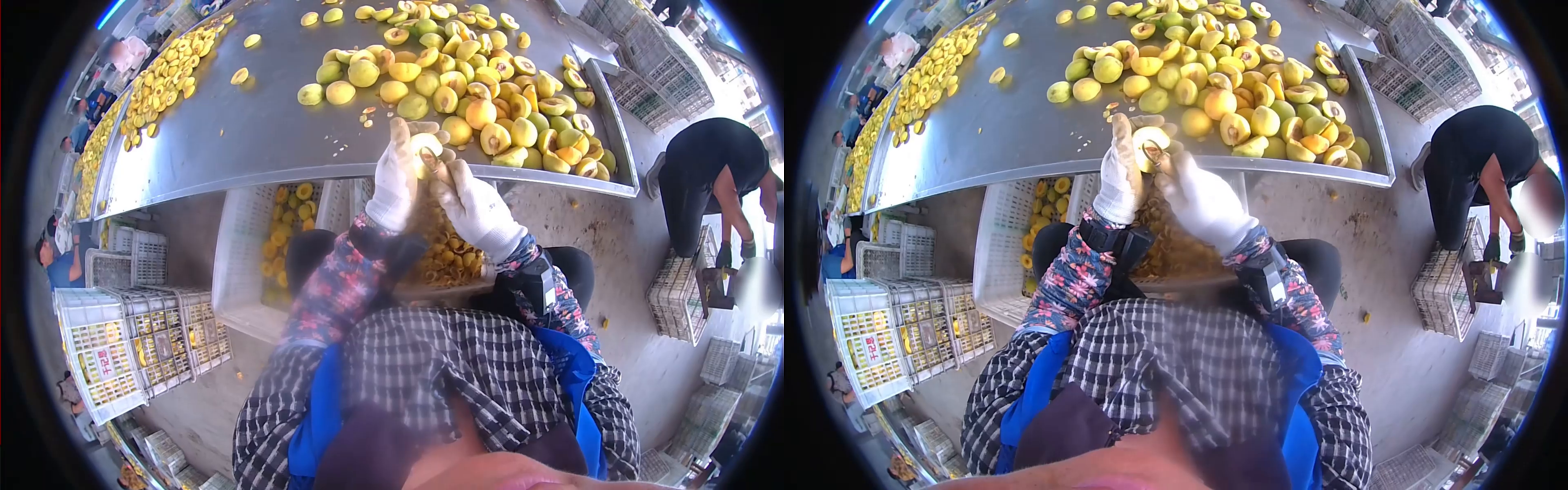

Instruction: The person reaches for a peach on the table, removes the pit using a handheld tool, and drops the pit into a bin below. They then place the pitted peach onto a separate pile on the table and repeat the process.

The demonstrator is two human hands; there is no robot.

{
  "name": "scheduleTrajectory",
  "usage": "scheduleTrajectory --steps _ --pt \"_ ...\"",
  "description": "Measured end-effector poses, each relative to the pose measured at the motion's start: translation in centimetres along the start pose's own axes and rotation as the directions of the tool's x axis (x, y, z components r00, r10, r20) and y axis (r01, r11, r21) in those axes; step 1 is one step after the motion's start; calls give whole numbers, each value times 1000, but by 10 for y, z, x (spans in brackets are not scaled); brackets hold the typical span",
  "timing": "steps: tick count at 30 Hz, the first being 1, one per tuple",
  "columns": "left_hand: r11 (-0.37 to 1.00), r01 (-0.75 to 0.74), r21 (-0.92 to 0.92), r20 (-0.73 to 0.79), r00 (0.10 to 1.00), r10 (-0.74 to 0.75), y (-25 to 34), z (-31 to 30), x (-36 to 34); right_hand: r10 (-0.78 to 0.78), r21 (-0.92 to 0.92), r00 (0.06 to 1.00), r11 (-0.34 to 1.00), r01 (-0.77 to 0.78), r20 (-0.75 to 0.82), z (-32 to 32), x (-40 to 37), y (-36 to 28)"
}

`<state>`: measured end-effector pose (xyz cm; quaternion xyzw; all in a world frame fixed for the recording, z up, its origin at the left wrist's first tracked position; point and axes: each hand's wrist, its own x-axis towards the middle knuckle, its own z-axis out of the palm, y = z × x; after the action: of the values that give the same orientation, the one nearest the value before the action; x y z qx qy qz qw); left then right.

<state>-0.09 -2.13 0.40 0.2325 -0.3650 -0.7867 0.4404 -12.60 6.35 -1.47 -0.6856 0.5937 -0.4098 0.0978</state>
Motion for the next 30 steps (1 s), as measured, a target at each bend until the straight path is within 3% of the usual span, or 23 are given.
scheduleTrajectory --steps 6,9,13,16,19,22,25,28,30 --pt "978 -69 196 -66 994 84 -8 4 2 27 -144 999 989 -24 25 -4 -2 1" --pt "954 -36 299 -13 999 42 -9 -6 7 15 -172 998 985 -4 59 -11 -3 -2" --pt "915 137 379 16 988 -154 -6 -21 13 8 -168 993 986 12 114 -17 -7 -1" --pt "859 172 482 20 978 -207 -5 -23 16 130 -174 970 980 -95 205 -17 -11 -2" --pt "916 185 355 12 979 -202 -3 -12 14 196 38 962 978 -207 191 -9 -19 6" --pt "939 100 330 23 993 -114 -7 -8 12 202 73 972 975 -211 121 -2 -21 4" --pt "920 56 389 -14 998 -55 -11 -6 10 133 33 990 990 -134 45 -1 -21 0" --pt "928 17 372 -12 1000 -14 -16 -7 11 -8 -124 998 992 0 -68 6 -26 2" --pt "938 35 345 8 999 -41 -20 -14 13 86 -124 992 989 -75 90 -2 -20 1"
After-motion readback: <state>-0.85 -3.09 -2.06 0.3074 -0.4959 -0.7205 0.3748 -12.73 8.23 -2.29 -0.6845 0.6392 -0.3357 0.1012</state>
